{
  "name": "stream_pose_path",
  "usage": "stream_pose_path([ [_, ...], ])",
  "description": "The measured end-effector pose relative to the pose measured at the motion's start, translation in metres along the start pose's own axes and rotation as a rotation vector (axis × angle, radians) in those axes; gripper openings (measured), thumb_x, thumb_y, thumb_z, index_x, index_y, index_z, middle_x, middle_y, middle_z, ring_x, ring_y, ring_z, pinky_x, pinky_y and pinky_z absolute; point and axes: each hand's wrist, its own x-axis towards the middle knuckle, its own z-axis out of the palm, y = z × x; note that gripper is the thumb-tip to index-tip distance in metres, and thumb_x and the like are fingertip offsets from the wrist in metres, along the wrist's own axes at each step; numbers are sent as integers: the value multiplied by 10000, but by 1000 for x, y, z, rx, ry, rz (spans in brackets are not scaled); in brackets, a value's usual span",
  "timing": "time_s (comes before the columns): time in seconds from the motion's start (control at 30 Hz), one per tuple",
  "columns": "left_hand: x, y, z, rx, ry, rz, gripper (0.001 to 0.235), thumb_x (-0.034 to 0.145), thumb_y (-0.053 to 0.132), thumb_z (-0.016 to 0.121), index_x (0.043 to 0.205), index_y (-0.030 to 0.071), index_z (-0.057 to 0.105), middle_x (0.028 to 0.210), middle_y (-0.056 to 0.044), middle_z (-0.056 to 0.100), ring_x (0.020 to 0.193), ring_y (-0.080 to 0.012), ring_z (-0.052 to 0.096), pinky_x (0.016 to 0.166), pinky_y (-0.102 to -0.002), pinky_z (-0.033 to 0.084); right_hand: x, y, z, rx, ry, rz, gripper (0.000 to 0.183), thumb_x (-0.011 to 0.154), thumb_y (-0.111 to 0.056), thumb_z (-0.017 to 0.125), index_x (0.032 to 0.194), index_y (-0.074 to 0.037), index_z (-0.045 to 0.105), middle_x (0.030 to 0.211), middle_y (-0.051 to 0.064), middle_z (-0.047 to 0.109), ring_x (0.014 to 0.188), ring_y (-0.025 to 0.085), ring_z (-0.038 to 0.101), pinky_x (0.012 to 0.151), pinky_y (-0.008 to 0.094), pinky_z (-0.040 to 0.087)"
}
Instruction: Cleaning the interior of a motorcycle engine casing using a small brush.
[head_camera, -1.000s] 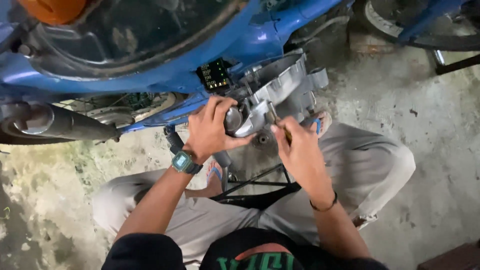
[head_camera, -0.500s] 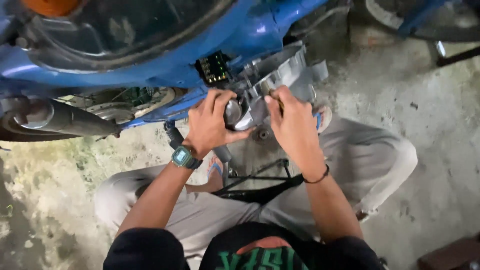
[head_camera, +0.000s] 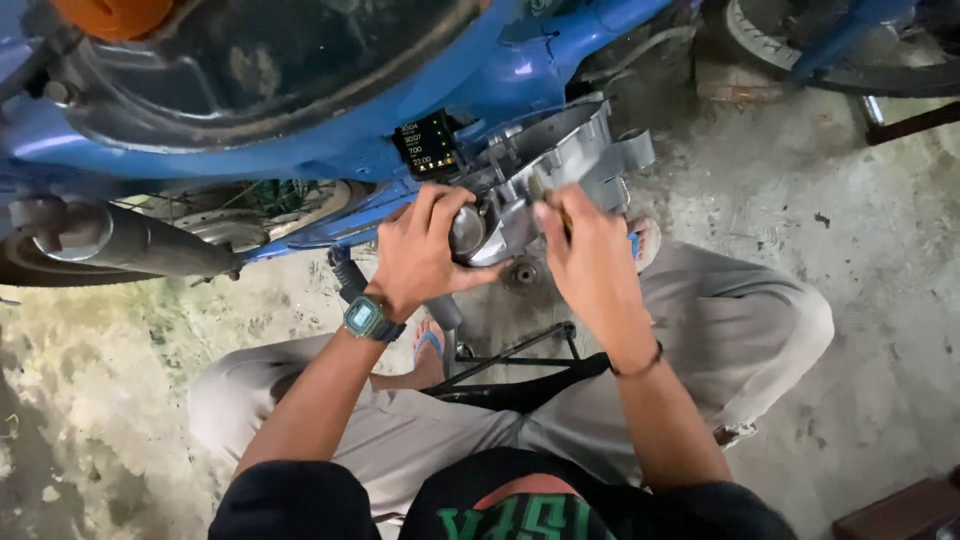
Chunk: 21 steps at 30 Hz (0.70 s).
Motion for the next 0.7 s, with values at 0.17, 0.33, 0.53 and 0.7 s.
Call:
stream_pose_path([
  [0.17, 1, 0, 2, 14, 43, -2, 752, 684, 670, 831, 1219, 213, 563, 1044, 36, 545, 752, -147, 714, 635, -290, 598, -22, 7, -2, 36, -61, 45, 305, 1126, -281, 502, 899, -83, 549, 487, 46, 454, 391, 246, 541, 451, 300, 439],
  [0.33, -4, -2, 4, 14, 0, 3, 785, 663, 660, 843, 1237, 208, 556, 1064, 32, 540, 785, -156, 731, 625, -307, 609, 4, -3, -4, 26, -41, 23, 261, 1140, -253, 492, 975, -73, 585, 524, 53, 528, 416, 243, 575, 419, 332, 415],
  [0.53, 0, -1, 2, 44, 2, 11, 775, 676, 677, 834, 1233, 213, 562, 1063, 25, 549, 756, -153, 716, 602, -310, 597, -27, 1, -3, -18, -69, 27, 295, 1132, -281, 497, 914, -92, 558, 518, 33, 473, 401, 220, 569, 428, 283, 437],
  [0.7, 1, 1, -1, 40, -5, 24, 767, 724, 665, 830, 1258, 192, 550, 1055, -1, 524, 737, -156, 693, 607, -326, 592, -19, 5, -2, -1, -81, 75, 288, 1129, -270, 499, 939, -69, 578, 540, 74, 521, 425, 285, 583, 403, 320, 432],
])
